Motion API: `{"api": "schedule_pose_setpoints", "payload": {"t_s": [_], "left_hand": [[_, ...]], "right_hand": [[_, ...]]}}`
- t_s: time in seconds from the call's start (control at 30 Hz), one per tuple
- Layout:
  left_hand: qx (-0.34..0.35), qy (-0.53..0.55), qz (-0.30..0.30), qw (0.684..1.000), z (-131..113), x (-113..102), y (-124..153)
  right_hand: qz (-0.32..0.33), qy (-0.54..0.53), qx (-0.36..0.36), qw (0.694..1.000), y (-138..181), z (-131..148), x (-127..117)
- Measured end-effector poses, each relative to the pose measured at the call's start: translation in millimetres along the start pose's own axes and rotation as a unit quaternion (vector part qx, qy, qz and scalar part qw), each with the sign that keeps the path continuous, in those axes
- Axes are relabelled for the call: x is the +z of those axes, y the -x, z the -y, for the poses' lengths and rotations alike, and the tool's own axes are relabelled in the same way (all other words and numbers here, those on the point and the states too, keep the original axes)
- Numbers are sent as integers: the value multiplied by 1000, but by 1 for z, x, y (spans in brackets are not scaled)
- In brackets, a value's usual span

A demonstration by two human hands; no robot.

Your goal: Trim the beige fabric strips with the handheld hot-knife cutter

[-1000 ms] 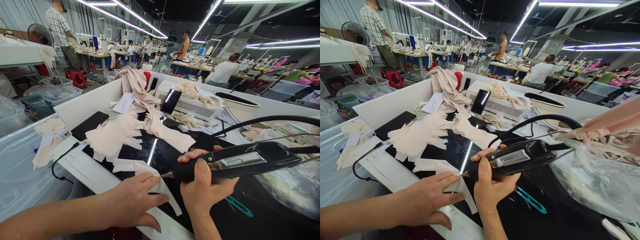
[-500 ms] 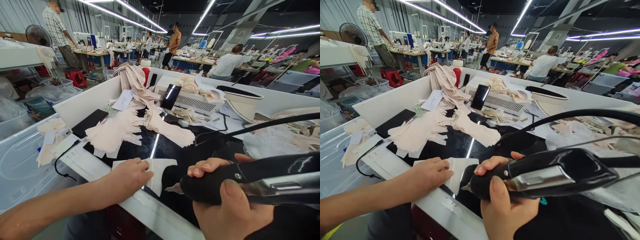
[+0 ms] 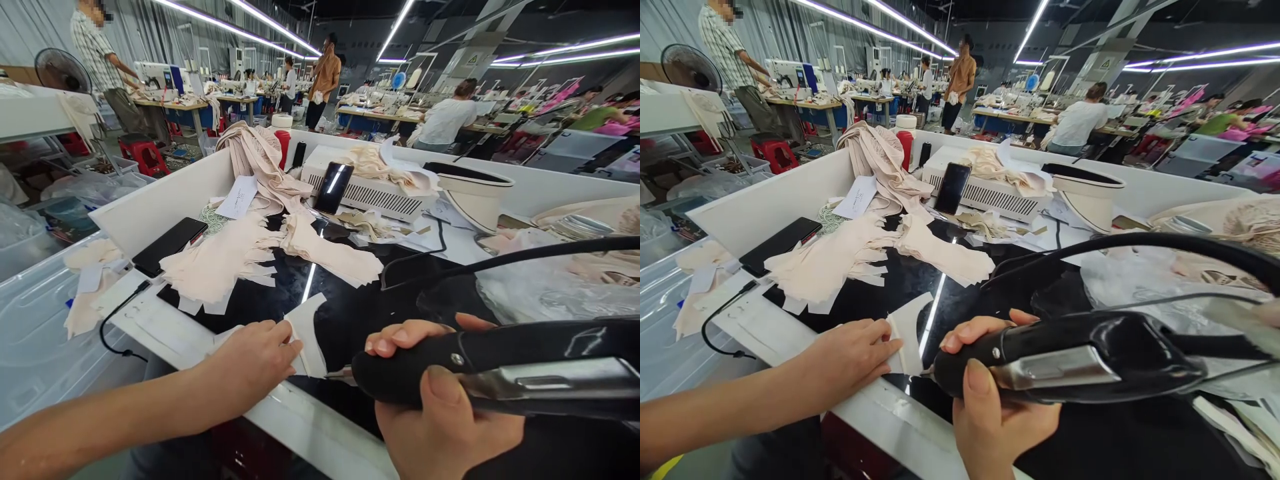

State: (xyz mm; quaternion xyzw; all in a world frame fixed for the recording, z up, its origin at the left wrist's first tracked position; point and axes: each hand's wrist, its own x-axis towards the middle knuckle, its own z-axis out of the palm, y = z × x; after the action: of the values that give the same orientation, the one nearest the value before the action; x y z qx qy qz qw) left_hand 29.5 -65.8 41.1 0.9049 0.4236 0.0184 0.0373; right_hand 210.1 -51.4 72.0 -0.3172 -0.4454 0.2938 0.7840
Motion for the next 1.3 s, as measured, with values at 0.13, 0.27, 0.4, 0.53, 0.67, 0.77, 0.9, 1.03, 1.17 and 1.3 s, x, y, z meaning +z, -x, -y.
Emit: {"api": "schedule_pose_setpoints", "payload": {"t_s": [0.13,0.27,0.4,0.53,0.67,0.77,0.9,1.03,1.17,1.3], "left_hand": [[0,-8,-2,1000,-1,5,2],[-5,-35,-33,999,-3,18,5],[32,-74,-90,993,-12,19,4],[140,-31,-159,977,-22,14,1],[181,-23,-194,964,-24,24,-4],[177,-25,-194,965,-20,31,-5],[181,-34,-205,961,-12,31,-4],[163,-19,-221,961,-7,30,-1],[136,7,-224,965,-6,34,-1],[129,23,-230,964,-7,36,-1]], "right_hand": [[-2,2,-3,1000,1,-2,0],[0,2,-9,1000,0,-2,0],[4,-3,-3,1000,1,-1,0],[4,5,-2,1000,2,-2,0],[2,9,-2,1000,3,-2,-1],[7,9,4,1000,2,-1,-1],[7,4,5,1000,3,-1,-1],[11,3,10,1000,3,-1,-2],[7,-3,5,1000,2,-2,-2],[1,-7,2,1000,2,-3,0]]}}
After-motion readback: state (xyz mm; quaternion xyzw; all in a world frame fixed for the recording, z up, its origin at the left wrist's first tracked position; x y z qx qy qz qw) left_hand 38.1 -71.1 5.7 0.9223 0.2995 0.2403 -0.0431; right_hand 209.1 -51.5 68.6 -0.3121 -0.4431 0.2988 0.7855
